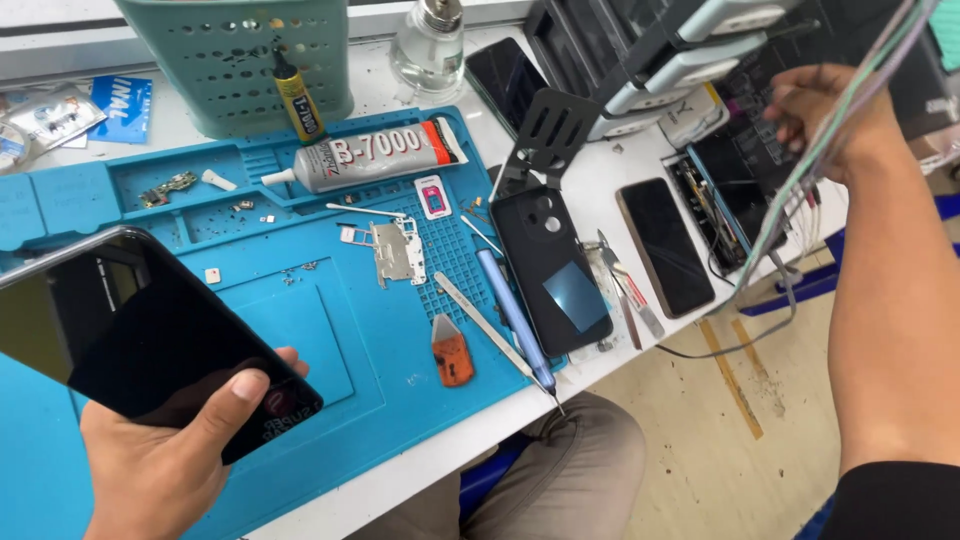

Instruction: Applying adhesive to a smartphone frame and installing a replacement screen

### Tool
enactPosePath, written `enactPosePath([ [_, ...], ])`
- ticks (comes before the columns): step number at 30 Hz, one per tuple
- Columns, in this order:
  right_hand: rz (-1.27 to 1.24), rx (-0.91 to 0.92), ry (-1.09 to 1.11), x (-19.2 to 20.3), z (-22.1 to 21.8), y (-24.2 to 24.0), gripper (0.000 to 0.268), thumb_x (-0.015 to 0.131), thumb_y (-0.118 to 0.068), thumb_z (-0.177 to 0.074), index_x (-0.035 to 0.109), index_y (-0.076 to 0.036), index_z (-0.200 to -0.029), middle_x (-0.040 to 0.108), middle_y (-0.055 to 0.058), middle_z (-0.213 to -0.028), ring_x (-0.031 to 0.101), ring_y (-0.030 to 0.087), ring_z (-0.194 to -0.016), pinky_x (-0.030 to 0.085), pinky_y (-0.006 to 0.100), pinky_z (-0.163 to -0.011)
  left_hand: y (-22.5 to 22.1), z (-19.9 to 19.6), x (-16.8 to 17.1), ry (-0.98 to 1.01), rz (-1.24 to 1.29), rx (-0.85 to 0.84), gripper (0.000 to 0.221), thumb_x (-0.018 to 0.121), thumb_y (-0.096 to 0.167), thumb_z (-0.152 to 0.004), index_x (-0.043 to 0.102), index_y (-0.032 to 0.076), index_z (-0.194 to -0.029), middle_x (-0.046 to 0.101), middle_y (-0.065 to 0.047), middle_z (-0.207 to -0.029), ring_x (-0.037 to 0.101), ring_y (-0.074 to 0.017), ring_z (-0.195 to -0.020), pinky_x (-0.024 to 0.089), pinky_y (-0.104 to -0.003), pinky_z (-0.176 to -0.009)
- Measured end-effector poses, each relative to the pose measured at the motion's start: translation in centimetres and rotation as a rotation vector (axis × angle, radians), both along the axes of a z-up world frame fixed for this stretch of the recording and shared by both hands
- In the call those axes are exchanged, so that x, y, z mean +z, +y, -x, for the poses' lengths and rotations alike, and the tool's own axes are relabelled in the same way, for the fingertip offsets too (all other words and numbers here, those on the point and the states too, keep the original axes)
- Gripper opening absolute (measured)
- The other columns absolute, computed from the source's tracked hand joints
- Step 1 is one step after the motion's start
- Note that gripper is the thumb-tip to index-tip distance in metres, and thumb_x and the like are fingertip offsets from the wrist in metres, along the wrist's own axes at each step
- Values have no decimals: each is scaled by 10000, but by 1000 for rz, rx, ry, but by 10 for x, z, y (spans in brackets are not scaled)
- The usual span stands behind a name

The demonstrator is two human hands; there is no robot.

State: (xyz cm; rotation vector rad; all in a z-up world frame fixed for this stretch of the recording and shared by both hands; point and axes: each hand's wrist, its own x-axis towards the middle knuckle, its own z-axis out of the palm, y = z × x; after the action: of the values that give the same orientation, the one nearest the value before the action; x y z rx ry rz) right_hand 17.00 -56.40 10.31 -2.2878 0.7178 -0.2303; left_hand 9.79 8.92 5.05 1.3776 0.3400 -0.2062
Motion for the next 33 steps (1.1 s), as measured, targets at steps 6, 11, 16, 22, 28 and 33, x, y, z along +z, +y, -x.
enactPosePath([
  [6,259,76,180,-18,-27,-9,226,632,-180,-1160,671,-13,-1306,628,153,-841,530,182,-660,435,364,-530,6,5,-17,-98,52,17,321,664,-59,-794,528,-129,-1076,681,-335,-875,770,-484,-758,710,-592,-743],
  [11,405,185,224,-10,-29,3,279,598,-159,-1154,698,27,-1337,684,245,-1153,619,353,-1039,510,519,-839,2,4,-14,32,-2,86,309,661,-105,-793,515,-119,-1066,645,-326,-868,760,-514,-769,699,-623,-739],
  [16,413,194,208,-24,-33,-21,228,618,-194,-1176,733,-21,-1268,703,160,-1108,613,264,-1035,497,459,-817,-1,3,-14,4,-21,101,484,623,-127,-807,422,-43,-1239,585,-303,-886,730,-504,-779,689,-650,-768],
  [22,366,64,150,-5,-30,20,147,633,-104,-1134,758,-97,-1056,699,105,-964,591,172,-785,485,393,-549,-2,2,-7,-7,8,97,383,641,-96,-812,430,-56,-1129,573,-287,-876,736,-495,-767,692,-633,-743],
  [28,309,-41,357,2,-34,19,495,515,80,-891,748,-158,-1257,720,90,-1159,560,124,-707,267,362,-332,-3,3,4,125,-20,72,320,624,-140,-802,519,-149,-1104,651,-369,-897,754,-560,-804,680,-669,-756],
  [33,-354,-83,554,-93,-79,-236,259,498,-425,-1099,571,-268,-1291,407,-106,-646,360,87,-466,225,312,-409,-5,4,5,158,-23,87,331,626,-146,-799,508,-135,-1109,644,-379,-878,749,-576,-786,671,-675,-744],
])
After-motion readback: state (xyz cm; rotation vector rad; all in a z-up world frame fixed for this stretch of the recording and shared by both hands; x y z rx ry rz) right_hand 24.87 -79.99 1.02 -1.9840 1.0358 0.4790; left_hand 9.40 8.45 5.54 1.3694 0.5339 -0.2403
